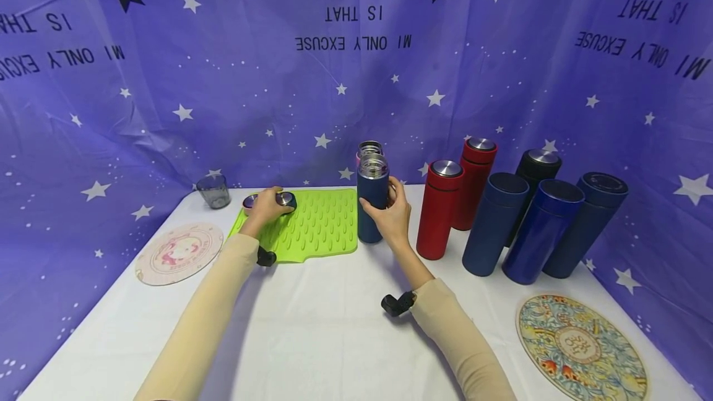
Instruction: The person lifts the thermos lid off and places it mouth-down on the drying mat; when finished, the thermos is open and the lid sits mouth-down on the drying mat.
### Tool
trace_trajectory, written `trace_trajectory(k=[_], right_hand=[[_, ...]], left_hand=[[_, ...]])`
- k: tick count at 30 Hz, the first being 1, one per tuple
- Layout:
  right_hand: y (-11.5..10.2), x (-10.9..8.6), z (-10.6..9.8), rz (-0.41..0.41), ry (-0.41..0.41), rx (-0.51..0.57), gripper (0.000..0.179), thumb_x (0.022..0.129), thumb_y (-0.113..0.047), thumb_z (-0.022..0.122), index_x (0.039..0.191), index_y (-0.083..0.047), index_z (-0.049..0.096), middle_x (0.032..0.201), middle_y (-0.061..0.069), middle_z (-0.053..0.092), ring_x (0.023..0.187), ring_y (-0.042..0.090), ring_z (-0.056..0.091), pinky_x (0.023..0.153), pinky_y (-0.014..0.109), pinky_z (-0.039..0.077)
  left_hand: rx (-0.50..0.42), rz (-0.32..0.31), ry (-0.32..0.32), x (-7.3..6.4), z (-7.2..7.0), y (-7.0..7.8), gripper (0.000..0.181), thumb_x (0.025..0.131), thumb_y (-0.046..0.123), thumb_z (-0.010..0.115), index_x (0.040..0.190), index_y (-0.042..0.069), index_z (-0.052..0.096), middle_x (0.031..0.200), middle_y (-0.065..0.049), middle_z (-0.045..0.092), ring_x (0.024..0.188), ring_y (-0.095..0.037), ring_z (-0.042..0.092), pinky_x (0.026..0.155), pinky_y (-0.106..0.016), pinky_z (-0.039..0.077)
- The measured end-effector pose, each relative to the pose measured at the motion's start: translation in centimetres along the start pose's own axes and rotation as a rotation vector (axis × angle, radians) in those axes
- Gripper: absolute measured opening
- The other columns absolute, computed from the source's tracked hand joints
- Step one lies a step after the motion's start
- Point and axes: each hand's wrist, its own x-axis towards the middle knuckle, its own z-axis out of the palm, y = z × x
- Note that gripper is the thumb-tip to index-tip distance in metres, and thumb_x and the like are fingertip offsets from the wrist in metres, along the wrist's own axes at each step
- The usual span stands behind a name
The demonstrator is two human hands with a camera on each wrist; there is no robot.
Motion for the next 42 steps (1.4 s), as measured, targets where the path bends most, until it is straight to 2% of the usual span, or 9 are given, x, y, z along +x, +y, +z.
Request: trace_trajectory(k=[6, 13, 17, 21, 25, 28, 31, 39, 42], right_hand=[[0.4, 0.1, 0.5, -0.009, 0.007, 0.005, 0.077, 0.072, -0.017, 0.086, 0.136, -0.005, 0.046, 0.124, 0.014, 0.063, 0.110, 0.025, 0.062, 0.092, 0.044, 0.051], [0.6, 0.0, 0.9, 0.018, 0.000, -0.007, 0.077, 0.072, -0.018, 0.086, 0.136, -0.005, 0.045, 0.125, 0.014, 0.062, 0.112, 0.026, 0.061, 0.094, 0.044, 0.050], [0.7, 0.0, 0.9, 0.031, -0.003, -0.006, 0.078, 0.072, -0.021, 0.087, 0.137, -0.006, 0.045, 0.127, 0.014, 0.061, 0.115, 0.025, 0.059, 0.096, 0.045, 0.048], [0.8, -0.1, 0.9, 0.045, -0.015, -0.018, 0.081, 0.072, -0.026, 0.087, 0.138, -0.008, 0.045, 0.130, 0.014, 0.059, 0.118, 0.024, 0.057, 0.099, 0.045, 0.046], [0.7, -0.2, 0.7, 0.065, -0.033, -0.032, 0.081, 0.072, -0.030, 0.087, 0.138, -0.009, 0.045, 0.131, 0.014, 0.058, 0.120, 0.025, 0.056, 0.099, 0.046, 0.046], [0.6, -0.2, 0.4, 0.076, -0.047, -0.052, 0.079, 0.073, -0.029, 0.086, 0.138, -0.011, 0.046, 0.132, 0.014, 0.058, 0.121, 0.026, 0.056, 0.099, 0.047, 0.045], [0.2, -0.4, -0.2, 0.057, -0.053, -0.074, 0.078, 0.075, -0.025, 0.085, 0.141, -0.010, 0.044, 0.135, 0.015, 0.054, 0.124, 0.028, 0.053, 0.101, 0.049, 0.043], [-5.3, -2.1, -2.0, -0.021, -0.066, -0.058, 0.075, 0.079, -0.002, 0.078, 0.142, 0.005, 0.038, 0.143, 0.022, 0.045, 0.131, 0.038, 0.043, 0.106, 0.054, 0.035], [-6.7, -2.8, -2.8, -0.026, -0.089, -0.072, 0.074, 0.079, -0.001, 0.078, 0.142, 0.004, 0.039, 0.143, 0.020, 0.045, 0.131, 0.037, 0.042, 0.107, 0.052, 0.034]], left_hand=[[-0.018, -0.002, -0.012, -0.2, -0.4, -0.3, 0.074, 0.082, 0.021, 0.079, 0.141, -0.004, 0.043, 0.138, -0.026, 0.047, 0.125, -0.041, 0.046, 0.104, -0.053, 0.037], [0.000, -0.067, -0.032, -0.7, -1.3, -0.4, 0.074, 0.081, 0.028, 0.079, 0.143, 0.006, 0.044, 0.143, -0.021, 0.044, 0.130, -0.042, 0.039, 0.102, -0.075, 0.015], [0.006, -0.078, -0.053, -1.2, -1.9, -0.6, 0.073, 0.082, 0.028, 0.079, 0.143, 0.010, 0.044, 0.145, -0.019, 0.043, 0.133, -0.041, 0.037, 0.101, -0.078, 0.009], [0.004, -0.016, -0.059, -1.7, -2.3, -0.8, 0.072, 0.082, 0.025, 0.079, 0.142, 0.005, 0.045, 0.142, -0.022, 0.044, 0.131, -0.041, 0.039, 0.101, -0.077, 0.012], [0.002, 0.078, -0.048, -2.6, -2.6, -1.0, 0.072, 0.081, 0.022, 0.080, 0.141, 0.001, 0.046, 0.139, -0.024, 0.047, 0.127, -0.042, 0.043, 0.102, -0.067, 0.028], [-0.017, 0.158, -0.042, -3.7, -2.7, -1.1, 0.072, 0.080, 0.020, 0.080, 0.139, -0.003, 0.045, 0.137, -0.025, 0.049, 0.120, -0.044, 0.049, 0.097, -0.058, 0.042], [-0.058, 0.214, -0.038, -4.9, -3.0, -0.9, 0.073, 0.080, 0.019, 0.080, 0.139, -0.005, 0.045, 0.135, -0.027, 0.050, 0.115, -0.047, 0.053, 0.093, -0.055, 0.046], [-0.166, 0.318, 0.053, -8.8, -3.8, -1.1, 0.070, 0.080, 0.032, 0.079, 0.132, -0.005, 0.051, 0.129, -0.027, 0.054, 0.110, -0.048, 0.055, 0.092, -0.053, 0.047], [-0.187, 0.315, 0.075, -10.2, -3.8, -1.3, 0.070, 0.078, 0.030, 0.081, 0.131, -0.006, 0.052, 0.128, -0.027, 0.055, 0.107, -0.048, 0.056, 0.089, -0.054, 0.048]])
